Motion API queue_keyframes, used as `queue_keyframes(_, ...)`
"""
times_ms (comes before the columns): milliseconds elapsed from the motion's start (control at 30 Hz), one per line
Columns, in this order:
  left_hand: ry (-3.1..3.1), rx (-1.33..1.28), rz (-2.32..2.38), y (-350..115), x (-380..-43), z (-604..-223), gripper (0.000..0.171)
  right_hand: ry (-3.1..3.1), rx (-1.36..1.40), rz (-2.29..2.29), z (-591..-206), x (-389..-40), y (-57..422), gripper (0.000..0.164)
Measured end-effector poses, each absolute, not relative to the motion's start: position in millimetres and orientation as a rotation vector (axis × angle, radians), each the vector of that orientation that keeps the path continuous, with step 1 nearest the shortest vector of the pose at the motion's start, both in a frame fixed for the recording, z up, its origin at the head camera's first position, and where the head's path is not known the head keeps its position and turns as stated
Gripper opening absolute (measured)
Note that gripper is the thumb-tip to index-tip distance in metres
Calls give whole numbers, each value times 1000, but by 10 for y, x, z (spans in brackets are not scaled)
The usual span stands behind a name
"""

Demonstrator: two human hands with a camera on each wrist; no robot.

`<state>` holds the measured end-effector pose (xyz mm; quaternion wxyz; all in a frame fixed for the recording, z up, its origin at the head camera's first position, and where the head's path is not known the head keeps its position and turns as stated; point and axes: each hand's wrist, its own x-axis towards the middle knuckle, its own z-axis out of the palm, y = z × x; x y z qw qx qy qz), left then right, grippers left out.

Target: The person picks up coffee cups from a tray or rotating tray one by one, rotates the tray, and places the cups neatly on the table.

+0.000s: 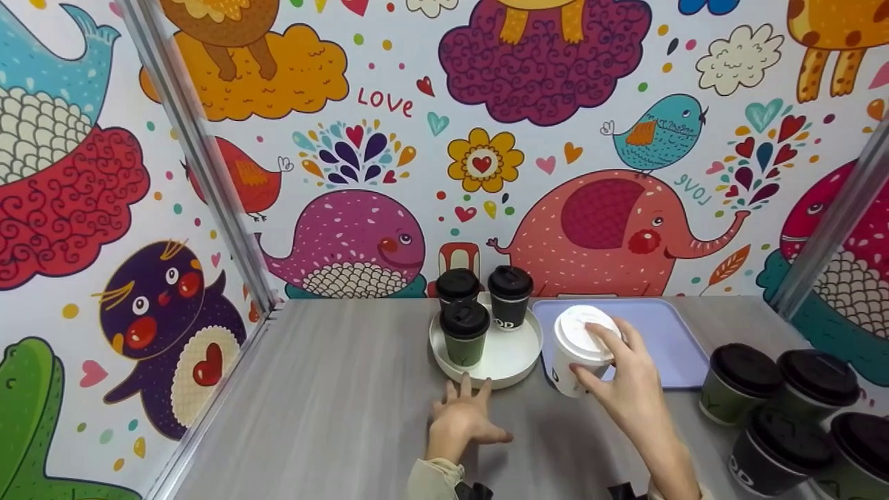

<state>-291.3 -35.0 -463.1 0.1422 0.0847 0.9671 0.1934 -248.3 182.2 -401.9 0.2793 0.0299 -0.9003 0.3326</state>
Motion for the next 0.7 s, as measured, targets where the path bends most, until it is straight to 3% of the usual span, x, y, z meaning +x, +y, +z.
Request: queue_keyframes(700,2767,278,584,-356,-2911,-4652,92,-2637,-280,932,-3836,-2336,2291,61)
